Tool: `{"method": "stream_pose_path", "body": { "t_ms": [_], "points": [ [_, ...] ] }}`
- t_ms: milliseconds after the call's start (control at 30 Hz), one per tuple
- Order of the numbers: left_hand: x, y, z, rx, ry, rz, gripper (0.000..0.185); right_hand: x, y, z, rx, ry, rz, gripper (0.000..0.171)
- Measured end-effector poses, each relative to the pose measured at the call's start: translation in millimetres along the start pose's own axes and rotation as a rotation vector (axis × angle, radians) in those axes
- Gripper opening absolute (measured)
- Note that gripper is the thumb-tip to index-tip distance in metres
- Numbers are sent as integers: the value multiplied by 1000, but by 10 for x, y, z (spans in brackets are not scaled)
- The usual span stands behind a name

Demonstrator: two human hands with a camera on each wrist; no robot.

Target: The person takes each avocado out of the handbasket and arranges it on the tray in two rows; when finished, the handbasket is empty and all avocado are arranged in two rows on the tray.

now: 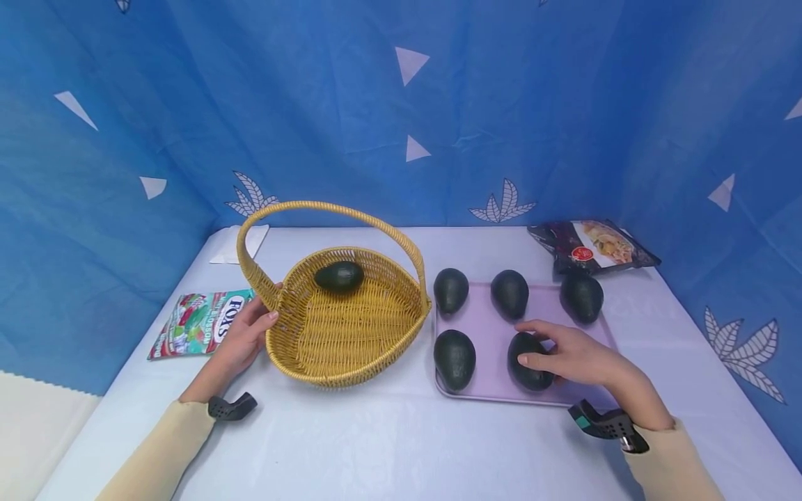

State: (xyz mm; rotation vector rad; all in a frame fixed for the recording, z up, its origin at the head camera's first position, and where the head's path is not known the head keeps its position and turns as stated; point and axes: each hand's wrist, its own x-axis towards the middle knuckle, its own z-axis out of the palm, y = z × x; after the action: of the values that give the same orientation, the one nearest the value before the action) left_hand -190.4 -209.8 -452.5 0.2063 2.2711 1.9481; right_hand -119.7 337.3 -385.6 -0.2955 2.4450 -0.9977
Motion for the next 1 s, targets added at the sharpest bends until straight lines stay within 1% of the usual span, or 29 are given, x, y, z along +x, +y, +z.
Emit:
{"method": "stream_pose_path", "body": {
  "t_ms": [300,400,567,733,867,1000],
  "points": [
    [-1,-6,-5,-7,-3,18,63,-16,5,1,-9,17,-25,60],
    [-1,-10,-6,-13,-3,14,63,-19,-2,-8,-16,22,-26,60],
    [-5,-13,-7,-30,-5,4,63,-41,-15,-57,-36,24,-2,61],
    [-8,-15,-8,-23,-3,7,63,-88,-34,-144,-69,46,19,63],
    [-8,-14,-6,-16,-1,13,63,-108,-97,-228,-145,91,-37,61],
    [-12,-11,-2,-14,1,12,63,-93,-245,-301,-231,141,-137,57]
  ]
}}
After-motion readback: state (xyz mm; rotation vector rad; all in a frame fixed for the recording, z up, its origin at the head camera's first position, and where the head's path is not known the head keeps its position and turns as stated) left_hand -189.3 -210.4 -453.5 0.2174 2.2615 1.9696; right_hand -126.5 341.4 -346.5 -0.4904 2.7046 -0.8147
